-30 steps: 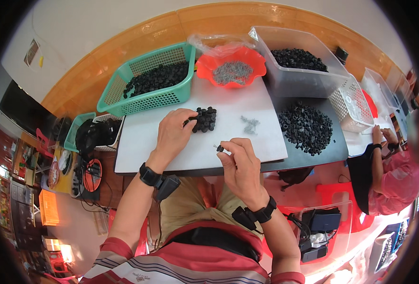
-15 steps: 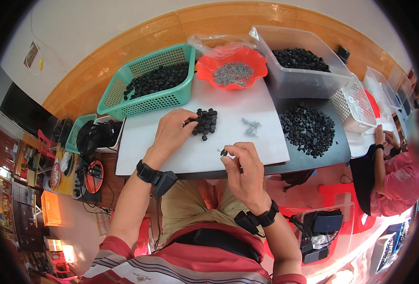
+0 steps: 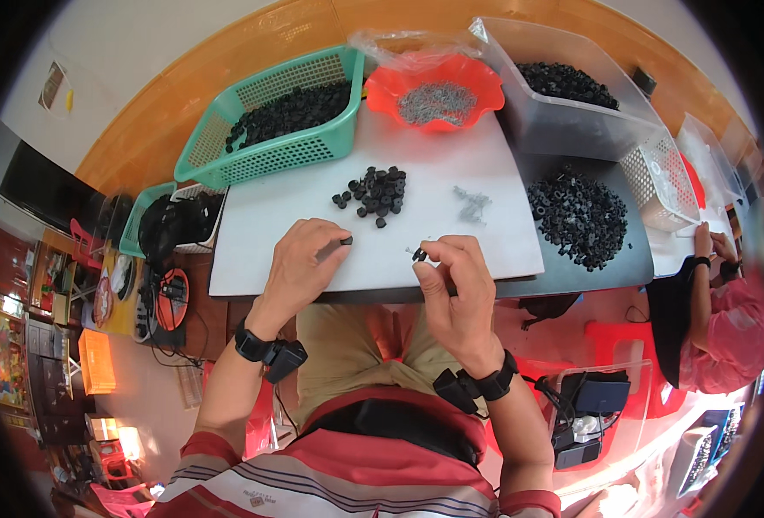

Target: Assembling small black plastic shoe components by hand.

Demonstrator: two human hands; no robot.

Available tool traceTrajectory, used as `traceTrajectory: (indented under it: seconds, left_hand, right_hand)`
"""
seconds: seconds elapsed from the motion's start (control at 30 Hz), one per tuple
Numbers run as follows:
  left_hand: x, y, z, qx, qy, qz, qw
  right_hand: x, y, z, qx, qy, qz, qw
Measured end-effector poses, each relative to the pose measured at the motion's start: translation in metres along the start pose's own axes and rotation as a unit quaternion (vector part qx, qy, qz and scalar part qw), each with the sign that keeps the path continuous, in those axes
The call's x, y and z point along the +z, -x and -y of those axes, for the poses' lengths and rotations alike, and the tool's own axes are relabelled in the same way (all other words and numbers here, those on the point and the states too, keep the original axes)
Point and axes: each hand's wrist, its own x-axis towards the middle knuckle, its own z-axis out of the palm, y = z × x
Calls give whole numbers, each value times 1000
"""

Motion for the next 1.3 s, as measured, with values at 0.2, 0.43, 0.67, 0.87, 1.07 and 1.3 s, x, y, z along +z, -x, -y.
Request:
traceTrajectory:
  seconds: [0.2,0.43,0.67,0.87,1.07,1.3]
  left_hand:
    - [-5,0,1,5,1,8,1000]
    - [-8,-1,-2,-54,125,35,990]
    - [-3,2,2,-152,357,63,919]
    - [-3,3,6,-138,377,25,915]
    - [-9,6,10,-173,424,23,889]
    - [-8,13,8,-224,517,34,825]
  right_hand:
    - [4,3,-1,-5,-6,9,1000]
    - [3,4,2,0,-5,3,1000]
    - [5,5,0,7,-18,4,1000]
    - [9,4,-1,-9,-30,0,999]
    - [11,3,0,-9,-31,3,999]
    - [13,2,3,-10,-30,10,999]
